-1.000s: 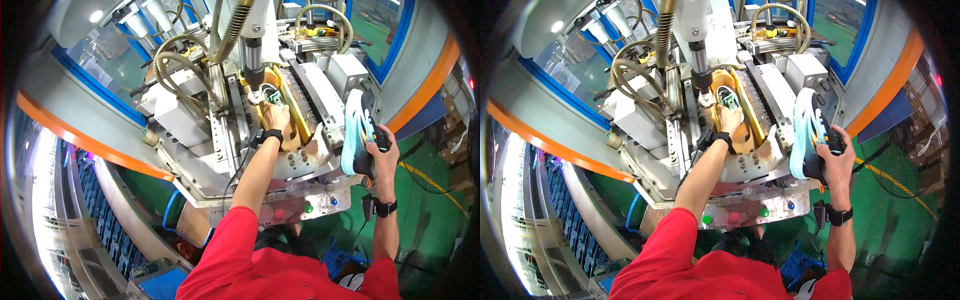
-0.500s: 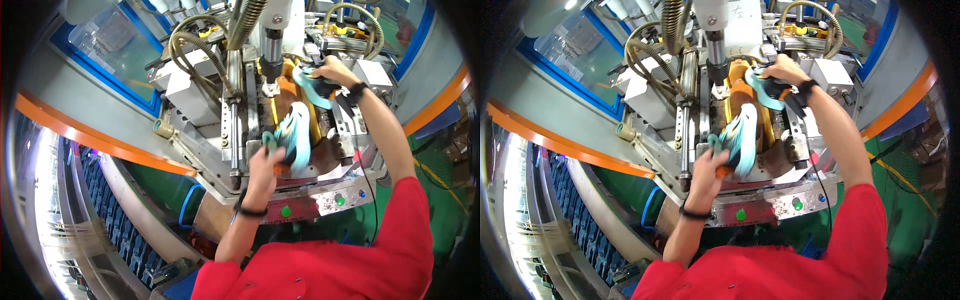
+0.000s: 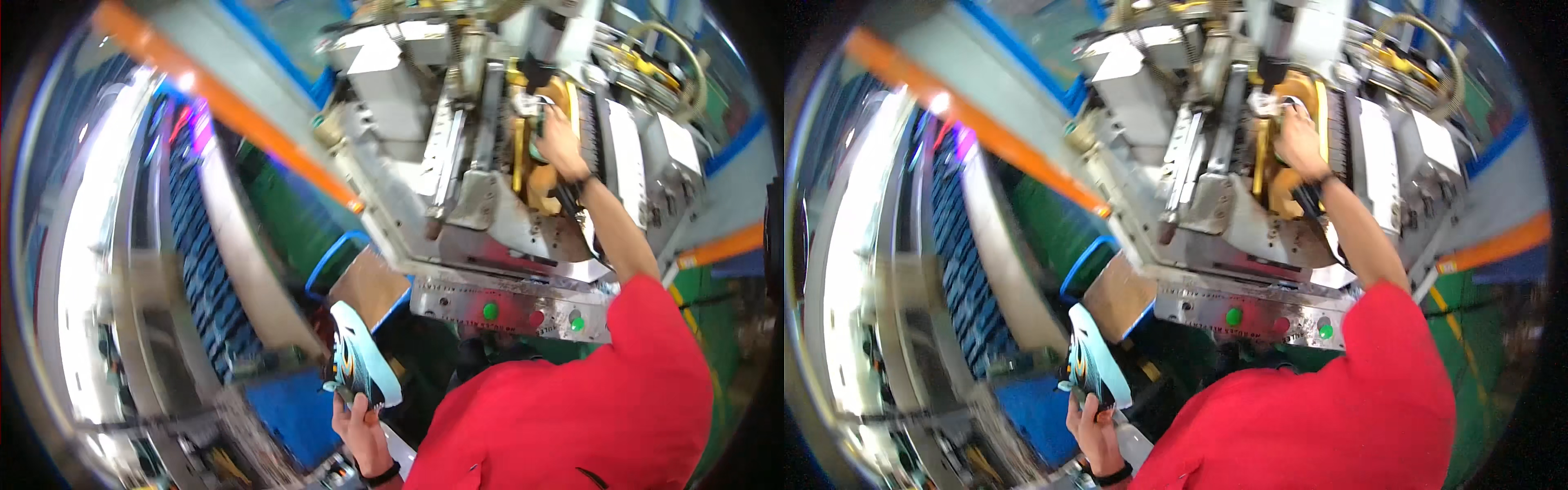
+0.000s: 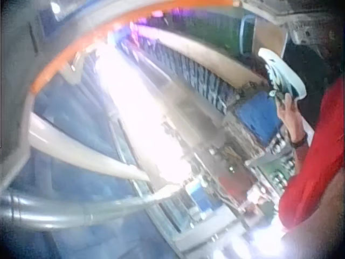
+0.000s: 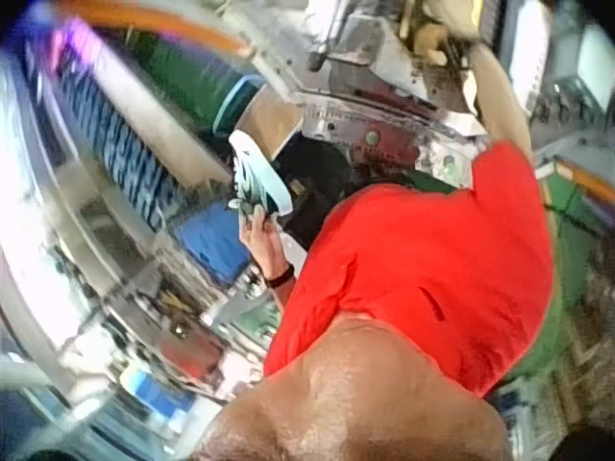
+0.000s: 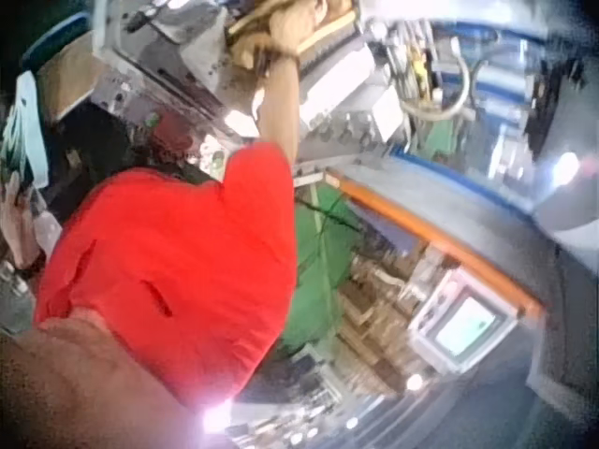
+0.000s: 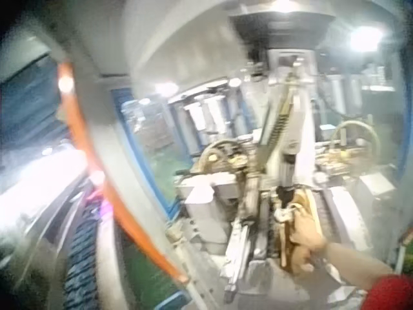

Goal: Manually place shoes into a pressing or attachment machine and then move them back to a conveyor belt.

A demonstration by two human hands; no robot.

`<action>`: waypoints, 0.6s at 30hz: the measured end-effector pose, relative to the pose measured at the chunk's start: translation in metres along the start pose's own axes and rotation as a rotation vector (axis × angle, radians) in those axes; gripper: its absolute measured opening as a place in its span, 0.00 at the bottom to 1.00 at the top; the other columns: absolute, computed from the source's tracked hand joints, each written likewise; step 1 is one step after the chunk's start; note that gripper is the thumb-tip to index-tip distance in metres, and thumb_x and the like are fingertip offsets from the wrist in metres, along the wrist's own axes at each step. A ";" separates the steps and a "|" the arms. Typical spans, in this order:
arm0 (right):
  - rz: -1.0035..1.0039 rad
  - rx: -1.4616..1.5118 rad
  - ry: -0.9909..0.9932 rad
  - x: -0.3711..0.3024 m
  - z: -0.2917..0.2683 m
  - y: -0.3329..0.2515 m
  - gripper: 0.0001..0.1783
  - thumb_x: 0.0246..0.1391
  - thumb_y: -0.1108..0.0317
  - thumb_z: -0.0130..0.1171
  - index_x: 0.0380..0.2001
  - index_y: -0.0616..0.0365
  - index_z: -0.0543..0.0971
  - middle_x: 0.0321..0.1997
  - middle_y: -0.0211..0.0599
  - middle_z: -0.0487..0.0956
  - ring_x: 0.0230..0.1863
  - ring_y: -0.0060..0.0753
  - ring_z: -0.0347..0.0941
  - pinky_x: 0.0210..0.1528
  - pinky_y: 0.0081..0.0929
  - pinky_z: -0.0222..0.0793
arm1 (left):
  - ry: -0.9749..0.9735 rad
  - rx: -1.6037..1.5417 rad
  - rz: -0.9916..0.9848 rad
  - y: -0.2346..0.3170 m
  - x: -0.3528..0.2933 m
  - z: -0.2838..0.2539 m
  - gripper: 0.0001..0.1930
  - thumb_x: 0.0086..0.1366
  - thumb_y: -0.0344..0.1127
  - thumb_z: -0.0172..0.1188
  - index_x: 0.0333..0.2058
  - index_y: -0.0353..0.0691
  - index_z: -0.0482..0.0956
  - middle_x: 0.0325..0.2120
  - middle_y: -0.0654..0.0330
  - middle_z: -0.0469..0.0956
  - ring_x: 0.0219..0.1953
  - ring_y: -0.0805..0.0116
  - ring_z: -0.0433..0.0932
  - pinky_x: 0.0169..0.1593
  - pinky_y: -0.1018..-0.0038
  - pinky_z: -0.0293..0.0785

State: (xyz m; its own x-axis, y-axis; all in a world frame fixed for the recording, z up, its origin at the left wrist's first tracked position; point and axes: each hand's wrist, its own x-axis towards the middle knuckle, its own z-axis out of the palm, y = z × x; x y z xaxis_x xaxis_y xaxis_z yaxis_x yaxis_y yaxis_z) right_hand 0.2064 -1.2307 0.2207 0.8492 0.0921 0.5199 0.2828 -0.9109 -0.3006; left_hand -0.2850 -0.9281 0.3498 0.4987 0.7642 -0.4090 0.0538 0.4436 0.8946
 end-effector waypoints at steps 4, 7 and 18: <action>-0.266 0.439 -0.189 -0.137 -0.090 -0.118 0.05 0.52 0.71 0.59 0.33 0.58 0.78 0.29 0.44 0.76 0.30 0.50 0.74 0.35 0.42 0.69 | 0.113 -0.075 -0.036 -0.047 -0.021 -0.031 0.21 0.62 0.24 0.56 0.55 0.33 0.69 0.44 0.57 0.77 0.42 0.66 0.79 0.43 0.71 0.78; -0.420 0.572 -0.426 -0.229 -0.057 -0.135 0.08 0.49 0.72 0.59 0.35 0.57 0.77 0.33 0.44 0.75 0.37 0.49 0.74 0.39 0.42 0.70 | 0.096 -0.134 -0.109 -0.072 -0.031 -0.038 0.18 0.61 0.27 0.59 0.51 0.34 0.72 0.41 0.58 0.78 0.43 0.66 0.79 0.44 0.71 0.77; -0.528 0.768 -0.555 -0.255 0.015 -0.176 0.10 0.48 0.79 0.56 0.36 0.62 0.74 0.34 0.46 0.71 0.38 0.46 0.70 0.41 0.35 0.68 | 0.591 -0.623 -0.026 -0.151 -0.141 -0.173 0.14 0.62 0.22 0.57 0.47 0.27 0.73 0.41 0.53 0.78 0.42 0.62 0.79 0.47 0.68 0.77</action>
State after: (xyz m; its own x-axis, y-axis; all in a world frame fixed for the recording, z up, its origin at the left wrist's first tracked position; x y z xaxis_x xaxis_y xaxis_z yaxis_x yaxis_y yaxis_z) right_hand -0.0532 -1.0879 0.1295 0.5672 0.7436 0.3541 0.7113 -0.2256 -0.6657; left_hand -0.5131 -1.0221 0.2410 -0.0382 0.7919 -0.6094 -0.5125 0.5080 0.6923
